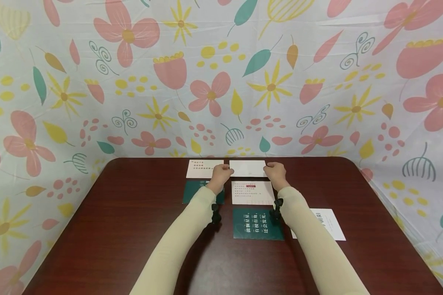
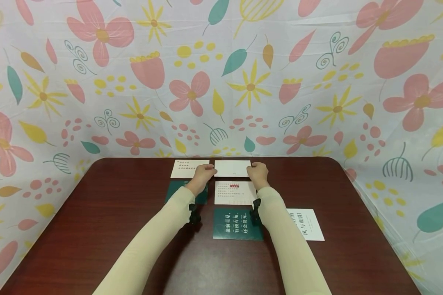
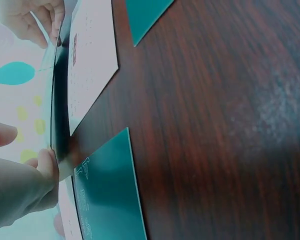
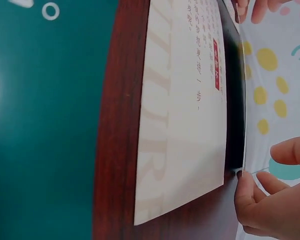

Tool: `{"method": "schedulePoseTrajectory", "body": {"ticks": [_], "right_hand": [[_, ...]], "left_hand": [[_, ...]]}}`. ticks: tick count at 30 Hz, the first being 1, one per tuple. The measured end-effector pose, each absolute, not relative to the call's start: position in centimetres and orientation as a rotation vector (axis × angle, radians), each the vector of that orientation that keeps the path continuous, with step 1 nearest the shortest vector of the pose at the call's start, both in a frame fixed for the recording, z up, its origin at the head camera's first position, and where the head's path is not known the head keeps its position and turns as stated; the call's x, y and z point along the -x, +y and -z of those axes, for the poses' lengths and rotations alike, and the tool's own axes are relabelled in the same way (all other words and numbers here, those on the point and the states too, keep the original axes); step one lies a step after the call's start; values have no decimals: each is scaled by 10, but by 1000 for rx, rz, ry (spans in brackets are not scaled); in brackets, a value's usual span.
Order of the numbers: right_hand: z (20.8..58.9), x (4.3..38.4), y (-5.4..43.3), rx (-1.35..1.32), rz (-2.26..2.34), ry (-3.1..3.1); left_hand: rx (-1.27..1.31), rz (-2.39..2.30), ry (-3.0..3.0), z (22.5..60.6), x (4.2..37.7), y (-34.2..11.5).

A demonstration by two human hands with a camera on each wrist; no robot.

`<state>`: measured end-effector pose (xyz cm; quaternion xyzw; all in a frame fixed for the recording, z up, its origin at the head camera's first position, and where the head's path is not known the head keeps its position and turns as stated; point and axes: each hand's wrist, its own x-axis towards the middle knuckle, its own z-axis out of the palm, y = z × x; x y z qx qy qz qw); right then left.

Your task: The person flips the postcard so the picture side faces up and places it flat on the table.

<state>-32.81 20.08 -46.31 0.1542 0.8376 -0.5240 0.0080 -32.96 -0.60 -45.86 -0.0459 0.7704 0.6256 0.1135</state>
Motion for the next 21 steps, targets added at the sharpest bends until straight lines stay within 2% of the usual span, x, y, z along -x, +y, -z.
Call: {"method": "schedulePoseTrajectory", "body": {"ticks": [21], "right_hand": [[458, 331, 200, -432, 1691, 2590]], "left_hand": [[91, -1912, 2247, 453, 332, -11]]}}
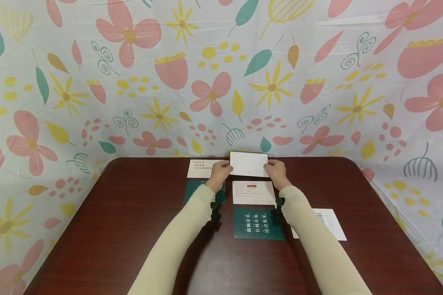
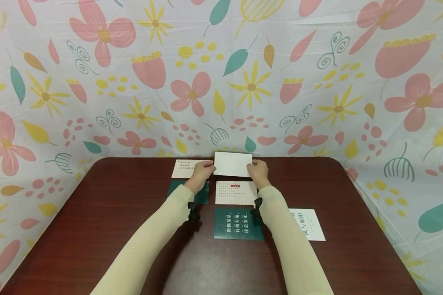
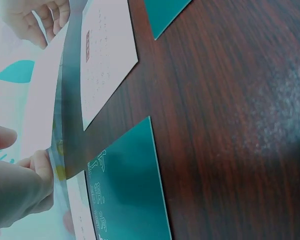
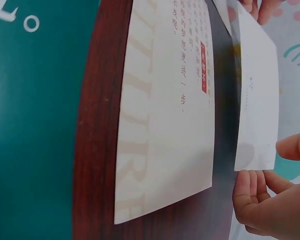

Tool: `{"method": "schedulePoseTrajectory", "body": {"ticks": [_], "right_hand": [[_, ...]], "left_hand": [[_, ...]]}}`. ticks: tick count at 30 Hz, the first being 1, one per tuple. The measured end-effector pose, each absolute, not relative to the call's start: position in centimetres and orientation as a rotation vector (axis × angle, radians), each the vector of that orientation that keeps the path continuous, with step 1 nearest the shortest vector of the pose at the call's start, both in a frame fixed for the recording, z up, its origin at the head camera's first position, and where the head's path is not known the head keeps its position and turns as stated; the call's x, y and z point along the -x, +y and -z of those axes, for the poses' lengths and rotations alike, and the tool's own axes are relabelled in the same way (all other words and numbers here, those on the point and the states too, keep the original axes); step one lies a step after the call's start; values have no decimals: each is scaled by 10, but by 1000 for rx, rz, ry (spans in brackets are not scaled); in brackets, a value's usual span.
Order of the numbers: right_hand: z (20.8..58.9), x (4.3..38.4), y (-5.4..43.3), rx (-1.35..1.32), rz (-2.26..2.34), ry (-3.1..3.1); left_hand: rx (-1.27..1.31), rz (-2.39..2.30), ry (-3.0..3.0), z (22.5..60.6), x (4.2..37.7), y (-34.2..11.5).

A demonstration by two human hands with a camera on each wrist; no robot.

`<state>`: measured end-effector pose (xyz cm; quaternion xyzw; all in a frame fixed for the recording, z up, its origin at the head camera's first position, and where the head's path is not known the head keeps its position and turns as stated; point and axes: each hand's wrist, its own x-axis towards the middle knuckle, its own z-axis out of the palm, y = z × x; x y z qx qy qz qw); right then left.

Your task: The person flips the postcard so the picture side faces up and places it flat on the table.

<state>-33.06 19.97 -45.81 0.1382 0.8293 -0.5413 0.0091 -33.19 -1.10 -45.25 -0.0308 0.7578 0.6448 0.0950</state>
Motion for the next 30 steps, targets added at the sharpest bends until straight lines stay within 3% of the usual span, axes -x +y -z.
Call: {"method": "schedulePoseTrajectory", "body": {"ticks": [30], "right_hand": [[451, 330, 204, -363, 1946, 2601]], "left_hand": [[-24, -1862, 2432, 446, 335, -4]]}}
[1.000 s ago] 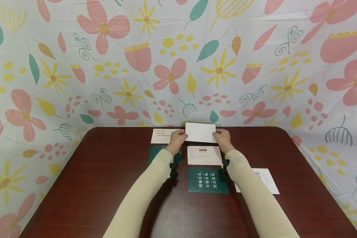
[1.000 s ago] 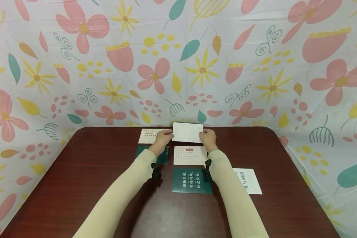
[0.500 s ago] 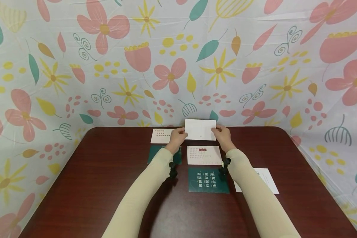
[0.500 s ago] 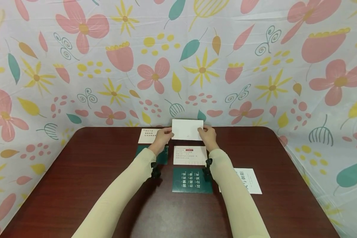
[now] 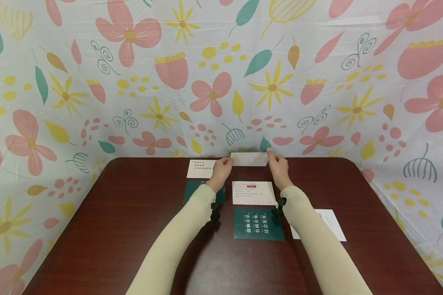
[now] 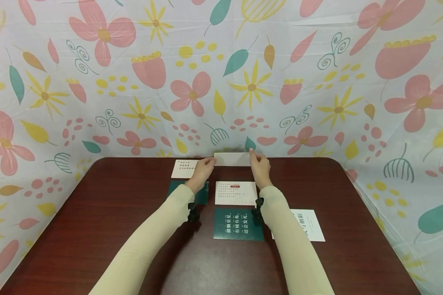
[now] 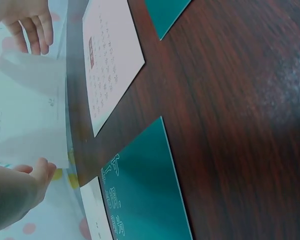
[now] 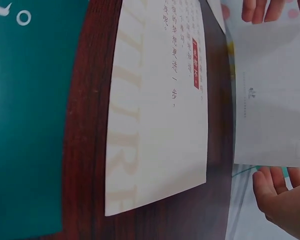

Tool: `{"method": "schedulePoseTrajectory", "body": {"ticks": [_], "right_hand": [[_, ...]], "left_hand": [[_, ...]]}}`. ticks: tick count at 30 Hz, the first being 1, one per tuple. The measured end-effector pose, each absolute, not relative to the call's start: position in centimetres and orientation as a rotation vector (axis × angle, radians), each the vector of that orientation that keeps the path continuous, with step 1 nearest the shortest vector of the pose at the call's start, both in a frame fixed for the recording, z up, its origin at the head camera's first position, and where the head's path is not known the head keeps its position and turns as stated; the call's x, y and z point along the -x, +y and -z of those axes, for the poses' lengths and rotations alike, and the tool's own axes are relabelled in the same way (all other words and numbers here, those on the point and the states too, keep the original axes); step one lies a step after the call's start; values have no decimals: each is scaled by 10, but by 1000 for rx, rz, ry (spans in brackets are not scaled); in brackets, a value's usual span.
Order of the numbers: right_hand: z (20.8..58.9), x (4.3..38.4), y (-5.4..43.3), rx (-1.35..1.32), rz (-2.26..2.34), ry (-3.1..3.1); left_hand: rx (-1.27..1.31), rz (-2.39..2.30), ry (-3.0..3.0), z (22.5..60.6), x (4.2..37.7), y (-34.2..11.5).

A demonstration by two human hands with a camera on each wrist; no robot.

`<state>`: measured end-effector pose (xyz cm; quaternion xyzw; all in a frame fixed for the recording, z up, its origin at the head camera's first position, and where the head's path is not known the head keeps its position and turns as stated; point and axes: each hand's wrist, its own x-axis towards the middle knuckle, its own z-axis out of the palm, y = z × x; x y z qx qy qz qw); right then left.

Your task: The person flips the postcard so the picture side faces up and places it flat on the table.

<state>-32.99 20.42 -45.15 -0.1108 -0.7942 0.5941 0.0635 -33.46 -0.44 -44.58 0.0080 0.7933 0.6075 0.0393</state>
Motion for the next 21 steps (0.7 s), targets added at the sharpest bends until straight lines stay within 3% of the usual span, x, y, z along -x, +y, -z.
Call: {"method": "schedulePoseTrajectory", "body": {"ticks": [21], "right_hand": [[460, 327, 204, 333, -1820, -2391]], "left_hand": [[66, -1904, 2368, 451, 333, -5]]}}
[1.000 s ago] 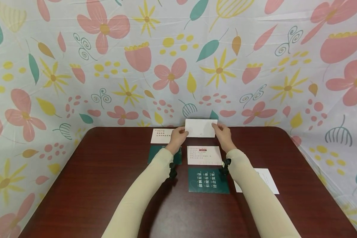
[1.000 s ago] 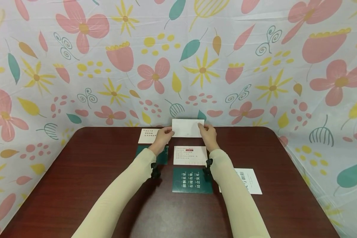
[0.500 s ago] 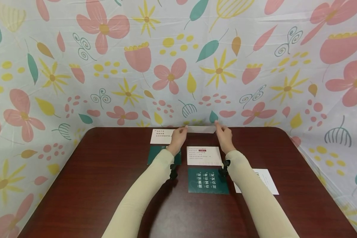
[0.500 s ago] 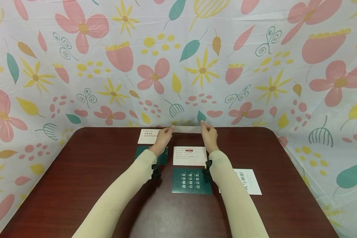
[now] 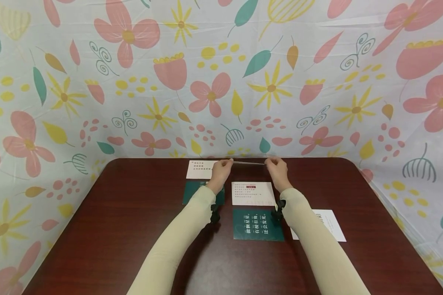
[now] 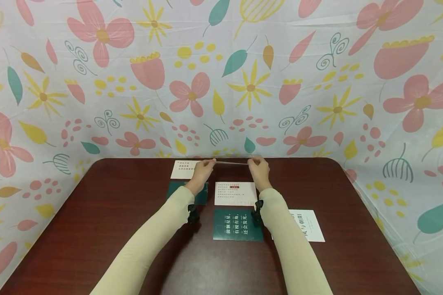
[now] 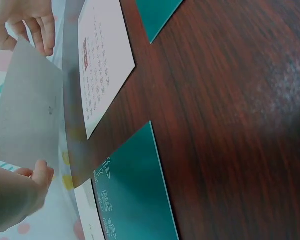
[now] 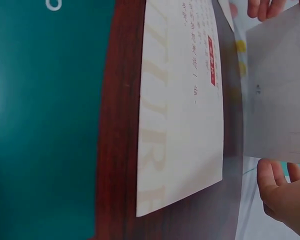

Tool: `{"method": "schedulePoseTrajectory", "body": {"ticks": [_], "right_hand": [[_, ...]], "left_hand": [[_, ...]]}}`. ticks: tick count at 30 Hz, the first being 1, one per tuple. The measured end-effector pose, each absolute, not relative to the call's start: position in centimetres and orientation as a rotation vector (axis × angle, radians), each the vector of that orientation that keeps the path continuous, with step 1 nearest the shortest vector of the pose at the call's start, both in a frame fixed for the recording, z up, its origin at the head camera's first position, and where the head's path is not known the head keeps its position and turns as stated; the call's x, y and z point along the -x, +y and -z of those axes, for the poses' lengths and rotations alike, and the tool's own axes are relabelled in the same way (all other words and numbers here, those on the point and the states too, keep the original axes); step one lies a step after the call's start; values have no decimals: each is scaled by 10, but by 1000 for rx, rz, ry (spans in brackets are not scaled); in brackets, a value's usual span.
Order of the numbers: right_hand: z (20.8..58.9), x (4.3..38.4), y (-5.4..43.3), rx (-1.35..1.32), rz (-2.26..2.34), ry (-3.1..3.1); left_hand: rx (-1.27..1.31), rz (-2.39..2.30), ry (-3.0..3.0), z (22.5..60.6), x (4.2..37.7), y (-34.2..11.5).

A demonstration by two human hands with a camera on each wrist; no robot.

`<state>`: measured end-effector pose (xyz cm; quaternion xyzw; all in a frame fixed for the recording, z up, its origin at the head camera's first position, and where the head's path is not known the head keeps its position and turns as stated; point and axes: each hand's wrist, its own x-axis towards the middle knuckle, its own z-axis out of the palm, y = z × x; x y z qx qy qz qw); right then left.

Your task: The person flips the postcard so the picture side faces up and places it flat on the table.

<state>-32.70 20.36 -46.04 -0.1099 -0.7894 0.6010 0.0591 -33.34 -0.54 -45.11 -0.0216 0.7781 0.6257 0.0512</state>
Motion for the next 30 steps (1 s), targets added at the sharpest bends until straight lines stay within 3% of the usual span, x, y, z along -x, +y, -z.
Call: {"method": "schedulePoseTrajectory", "body": {"ticks": [13, 30], "right_hand": [[467, 328, 201, 311, -1765, -2422], [463, 327, 198, 401, -1684, -2601]], "left_hand": [[43, -1889, 2355, 455, 332, -4], [-160, -1490, 2711, 468, 333, -7]]}}
